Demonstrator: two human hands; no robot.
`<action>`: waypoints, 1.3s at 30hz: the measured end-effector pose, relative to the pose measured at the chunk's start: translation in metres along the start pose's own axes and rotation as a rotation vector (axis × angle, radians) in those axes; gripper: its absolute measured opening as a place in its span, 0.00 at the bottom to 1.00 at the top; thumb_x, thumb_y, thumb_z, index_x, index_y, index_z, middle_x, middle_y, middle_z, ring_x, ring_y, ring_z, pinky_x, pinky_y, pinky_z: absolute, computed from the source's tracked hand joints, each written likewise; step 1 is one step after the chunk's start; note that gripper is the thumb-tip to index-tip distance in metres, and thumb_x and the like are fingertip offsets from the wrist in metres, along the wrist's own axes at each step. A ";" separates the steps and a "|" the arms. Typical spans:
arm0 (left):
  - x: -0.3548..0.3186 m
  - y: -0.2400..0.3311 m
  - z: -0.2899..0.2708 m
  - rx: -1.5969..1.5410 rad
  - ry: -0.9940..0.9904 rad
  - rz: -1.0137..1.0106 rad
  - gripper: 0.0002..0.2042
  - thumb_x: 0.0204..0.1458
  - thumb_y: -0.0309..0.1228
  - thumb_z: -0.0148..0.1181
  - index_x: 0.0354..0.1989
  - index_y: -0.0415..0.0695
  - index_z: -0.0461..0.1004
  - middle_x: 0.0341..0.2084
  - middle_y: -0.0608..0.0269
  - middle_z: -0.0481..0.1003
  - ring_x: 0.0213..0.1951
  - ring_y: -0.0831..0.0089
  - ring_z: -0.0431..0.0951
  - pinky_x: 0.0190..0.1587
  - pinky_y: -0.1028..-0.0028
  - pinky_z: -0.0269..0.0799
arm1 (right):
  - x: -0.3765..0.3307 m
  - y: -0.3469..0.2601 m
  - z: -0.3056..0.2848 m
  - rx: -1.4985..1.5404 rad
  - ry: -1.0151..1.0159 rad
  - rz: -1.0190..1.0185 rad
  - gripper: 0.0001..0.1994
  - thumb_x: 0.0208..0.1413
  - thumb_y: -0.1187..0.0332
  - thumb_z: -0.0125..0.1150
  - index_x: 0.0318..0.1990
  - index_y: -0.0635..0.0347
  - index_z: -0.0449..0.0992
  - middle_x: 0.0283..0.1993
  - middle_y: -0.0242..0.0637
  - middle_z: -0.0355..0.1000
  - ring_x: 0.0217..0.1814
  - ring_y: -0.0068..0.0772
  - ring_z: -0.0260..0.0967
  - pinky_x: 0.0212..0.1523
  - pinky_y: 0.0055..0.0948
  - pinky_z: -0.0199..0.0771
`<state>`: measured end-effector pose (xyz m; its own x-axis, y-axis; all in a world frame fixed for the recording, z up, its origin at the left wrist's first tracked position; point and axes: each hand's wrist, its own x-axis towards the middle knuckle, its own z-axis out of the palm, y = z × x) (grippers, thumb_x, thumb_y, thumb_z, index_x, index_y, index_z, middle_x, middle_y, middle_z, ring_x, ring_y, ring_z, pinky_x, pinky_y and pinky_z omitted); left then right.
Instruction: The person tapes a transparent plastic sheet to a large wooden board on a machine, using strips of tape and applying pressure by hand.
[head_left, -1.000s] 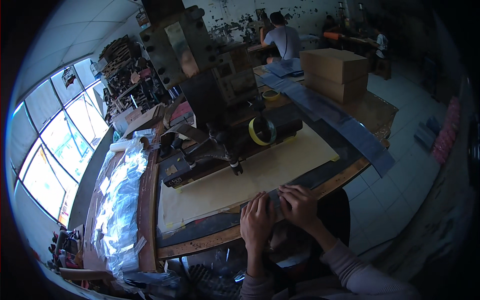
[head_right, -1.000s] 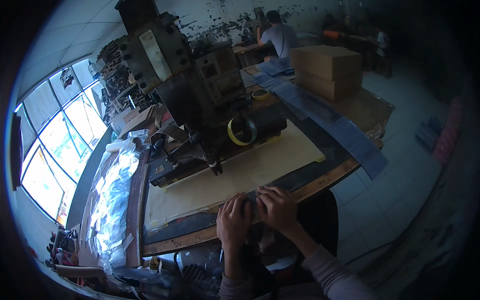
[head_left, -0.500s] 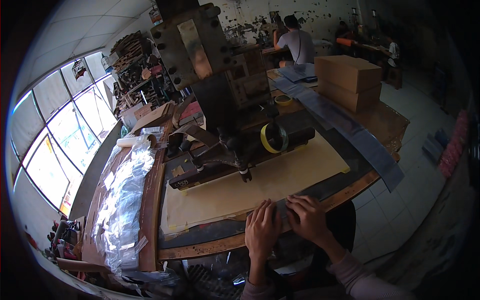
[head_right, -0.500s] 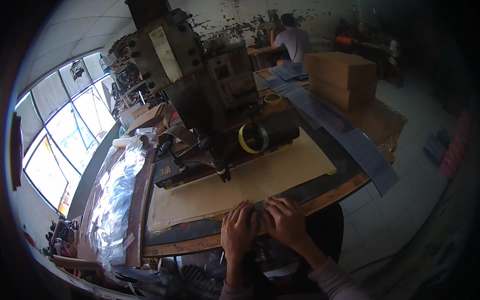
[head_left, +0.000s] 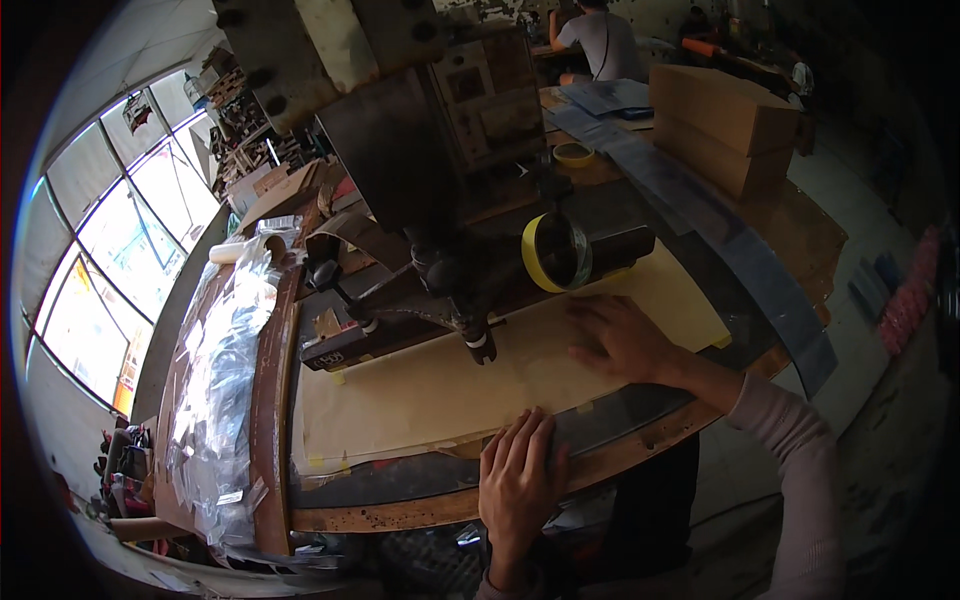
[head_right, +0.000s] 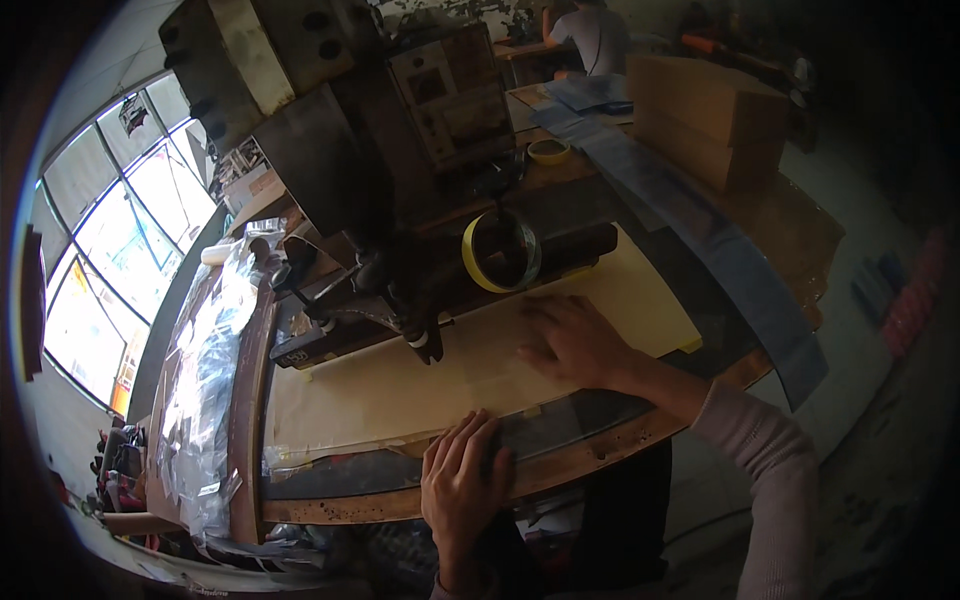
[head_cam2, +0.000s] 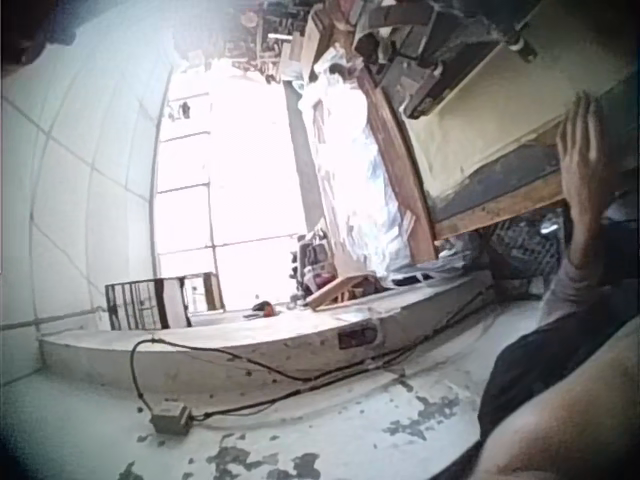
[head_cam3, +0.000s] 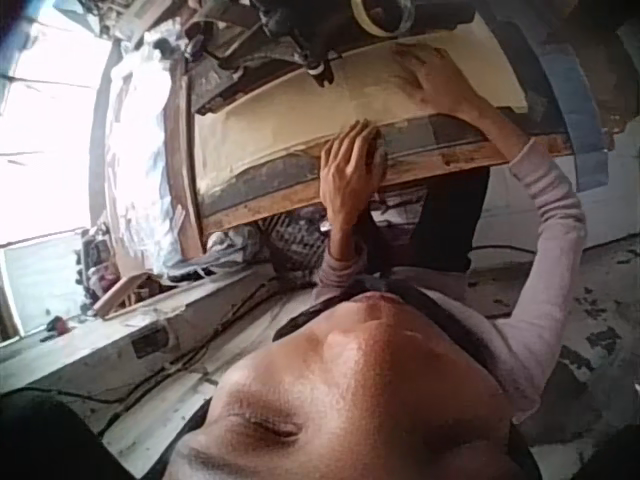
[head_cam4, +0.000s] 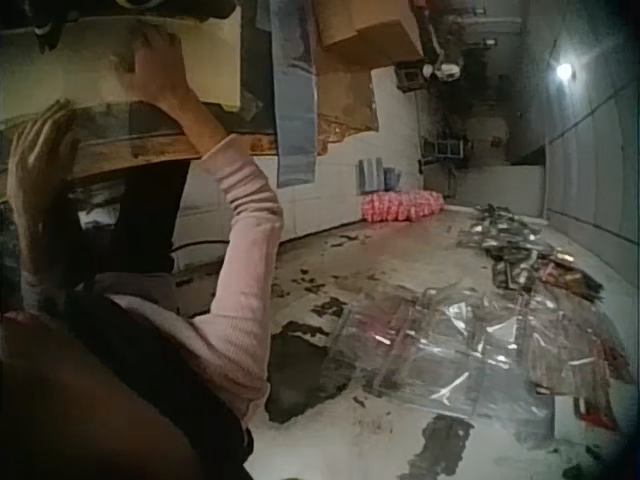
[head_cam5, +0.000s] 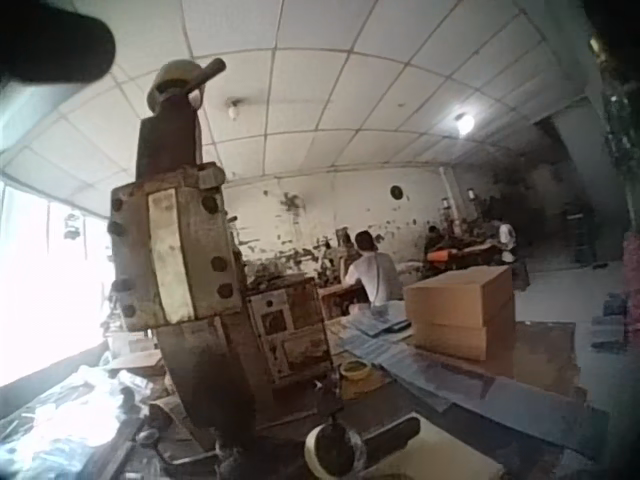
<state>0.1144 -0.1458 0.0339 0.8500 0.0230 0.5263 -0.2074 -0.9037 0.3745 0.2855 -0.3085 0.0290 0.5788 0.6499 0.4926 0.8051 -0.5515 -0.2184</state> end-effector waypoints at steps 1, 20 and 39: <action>0.001 -0.001 0.000 0.003 -0.003 0.003 0.15 0.47 0.31 0.61 0.45 0.44 0.74 0.47 0.59 0.75 0.53 0.63 0.73 0.56 0.64 0.65 | 0.001 0.001 0.001 0.011 -0.015 0.028 0.23 0.54 0.57 0.57 0.49 0.68 0.71 0.54 0.47 0.68 0.59 0.43 0.62 0.58 0.41 0.61; 0.005 0.002 0.006 0.033 -0.046 -0.044 0.16 0.53 0.42 0.56 0.42 0.43 0.77 0.43 0.59 0.78 0.49 0.63 0.76 0.53 0.63 0.67 | -0.005 0.004 -0.009 -0.089 -0.106 -0.019 0.25 0.56 0.58 0.55 0.55 0.69 0.67 0.58 0.45 0.65 0.63 0.40 0.58 0.62 0.40 0.56; 0.004 0.000 0.005 0.019 -0.061 -0.035 0.16 0.51 0.41 0.57 0.43 0.44 0.77 0.44 0.60 0.78 0.50 0.64 0.76 0.53 0.63 0.67 | -0.002 0.005 -0.007 -0.059 -0.118 -0.005 0.24 0.55 0.61 0.54 0.56 0.67 0.66 0.59 0.46 0.64 0.64 0.42 0.56 0.63 0.42 0.54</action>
<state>0.1204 -0.1475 0.0327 0.8845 0.0290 0.4656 -0.1683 -0.9110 0.3765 0.2875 -0.3164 0.0325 0.5891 0.7077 0.3900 0.8007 -0.5760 -0.1643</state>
